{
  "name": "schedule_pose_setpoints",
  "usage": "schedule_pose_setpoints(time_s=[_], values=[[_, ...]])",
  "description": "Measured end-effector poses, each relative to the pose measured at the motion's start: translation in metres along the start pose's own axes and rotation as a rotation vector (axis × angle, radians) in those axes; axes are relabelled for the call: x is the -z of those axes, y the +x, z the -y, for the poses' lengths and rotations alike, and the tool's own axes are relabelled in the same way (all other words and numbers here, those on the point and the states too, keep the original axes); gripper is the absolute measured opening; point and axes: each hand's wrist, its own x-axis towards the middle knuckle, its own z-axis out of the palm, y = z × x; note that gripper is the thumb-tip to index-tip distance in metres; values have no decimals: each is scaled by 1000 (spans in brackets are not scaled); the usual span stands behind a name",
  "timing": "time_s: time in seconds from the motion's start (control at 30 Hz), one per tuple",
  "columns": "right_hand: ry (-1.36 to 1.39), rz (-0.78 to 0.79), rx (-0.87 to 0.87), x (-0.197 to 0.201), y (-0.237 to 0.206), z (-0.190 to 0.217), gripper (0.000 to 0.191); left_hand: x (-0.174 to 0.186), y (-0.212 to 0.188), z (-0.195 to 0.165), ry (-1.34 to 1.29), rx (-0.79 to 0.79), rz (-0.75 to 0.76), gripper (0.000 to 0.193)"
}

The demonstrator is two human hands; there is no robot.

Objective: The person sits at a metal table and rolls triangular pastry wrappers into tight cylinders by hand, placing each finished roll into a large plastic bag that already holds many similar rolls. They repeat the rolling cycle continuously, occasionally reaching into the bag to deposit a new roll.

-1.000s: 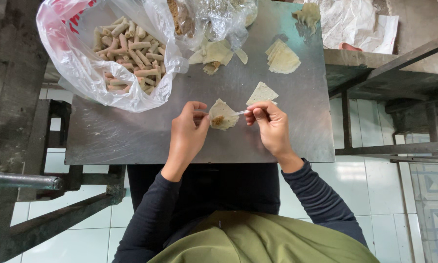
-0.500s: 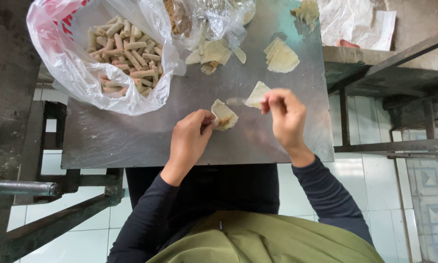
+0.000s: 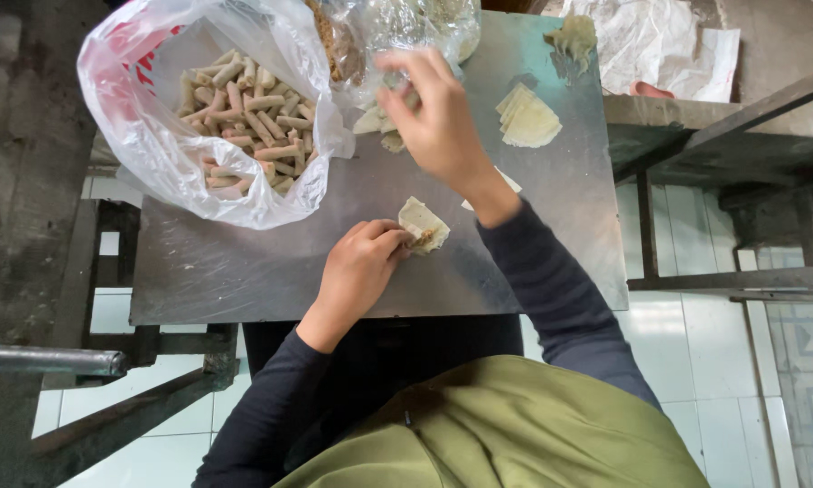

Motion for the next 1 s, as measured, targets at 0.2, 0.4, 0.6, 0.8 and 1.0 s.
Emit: schedule_pose_setpoints(time_s=[0.2, 0.4, 0.6, 0.8, 1.0], values=[[-332, 184, -361, 44, -109, 56, 19, -3, 3, 5, 62, -81, 19, 16], [-497, 65, -433, 21, -149, 60, 18, -4, -2, 6, 138, -154, -20, 16], [-366, -16, -469, 12, -151, 57, 11, -6, -2, 9, 183, -193, -24, 21], [-188, -74, -392, 1, -154, 70, 25, -8, -2, 10, 170, -193, -20, 22], [-287, 22, -217, 3, -152, 78, 29, -8, -2, 12, 148, -179, -23, 18]])
